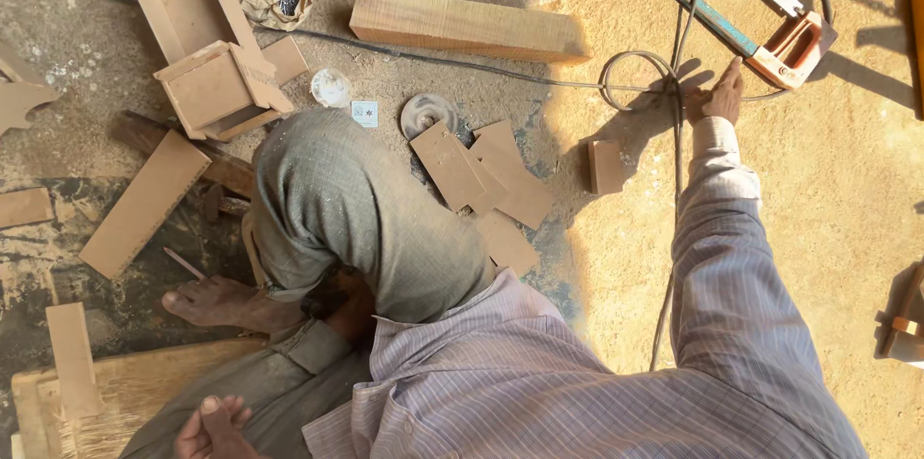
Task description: The person is assembling small wooden boxes. They measure and mark a piece of wood, cut it with a jigsaw, and then fit it into a partially assembled box. They also use a pencil to mark the box.
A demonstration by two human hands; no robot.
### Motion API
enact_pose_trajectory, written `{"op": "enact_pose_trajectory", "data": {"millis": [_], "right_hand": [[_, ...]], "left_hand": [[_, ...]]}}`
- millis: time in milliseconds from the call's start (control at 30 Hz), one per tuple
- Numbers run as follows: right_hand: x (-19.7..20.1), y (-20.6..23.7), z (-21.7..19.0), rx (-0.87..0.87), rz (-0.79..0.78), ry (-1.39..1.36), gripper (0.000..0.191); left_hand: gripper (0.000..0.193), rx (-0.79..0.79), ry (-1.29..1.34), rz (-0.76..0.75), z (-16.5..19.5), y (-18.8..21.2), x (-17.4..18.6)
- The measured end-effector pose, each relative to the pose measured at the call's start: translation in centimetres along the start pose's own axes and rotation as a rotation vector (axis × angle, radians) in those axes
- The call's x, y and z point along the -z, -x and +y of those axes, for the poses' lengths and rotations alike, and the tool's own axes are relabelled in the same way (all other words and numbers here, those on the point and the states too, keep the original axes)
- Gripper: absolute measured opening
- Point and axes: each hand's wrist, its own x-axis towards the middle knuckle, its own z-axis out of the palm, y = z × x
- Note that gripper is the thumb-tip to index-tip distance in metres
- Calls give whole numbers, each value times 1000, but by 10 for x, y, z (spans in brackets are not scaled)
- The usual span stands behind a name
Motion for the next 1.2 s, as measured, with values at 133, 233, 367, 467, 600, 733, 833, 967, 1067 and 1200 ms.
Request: {"op": "enact_pose_trajectory", "data": {"millis": [133,233,367,467,600,733,833,967,1067,1200], "right_hand": [[11,-31,18,-119,-165,50,115],[13,-54,29,-225,-233,116,141],[10,-86,40,-207,-156,279,163],[8,-106,43,-188,-249,469,164],[7,-108,44,-221,-242,406,160],[3,-82,33,-285,-242,422,134],[-2,-52,22,-281,-119,355,105],[4,-15,17,-209,-60,277,82],[30,0,25,26,207,306,61],[107,-8,51,415,504,442,53]], "left_hand": [[46,8,-55,-39,-4,-14,-3],[47,15,-95,-103,0,-18,-9],[47,5,-58,-45,13,-17,-27],[46,38,-51,-75,27,-16,-35],[45,34,-88,-71,34,-8,-38],[45,12,-72,-28,23,-7,-26],[45,47,-27,-79,11,-17,-6],[45,174,-147,-244,-3,-40,28],[42,123,-59,-217,-14,-47,32],[39,82,-72,-229,-2,-45,20]]}}
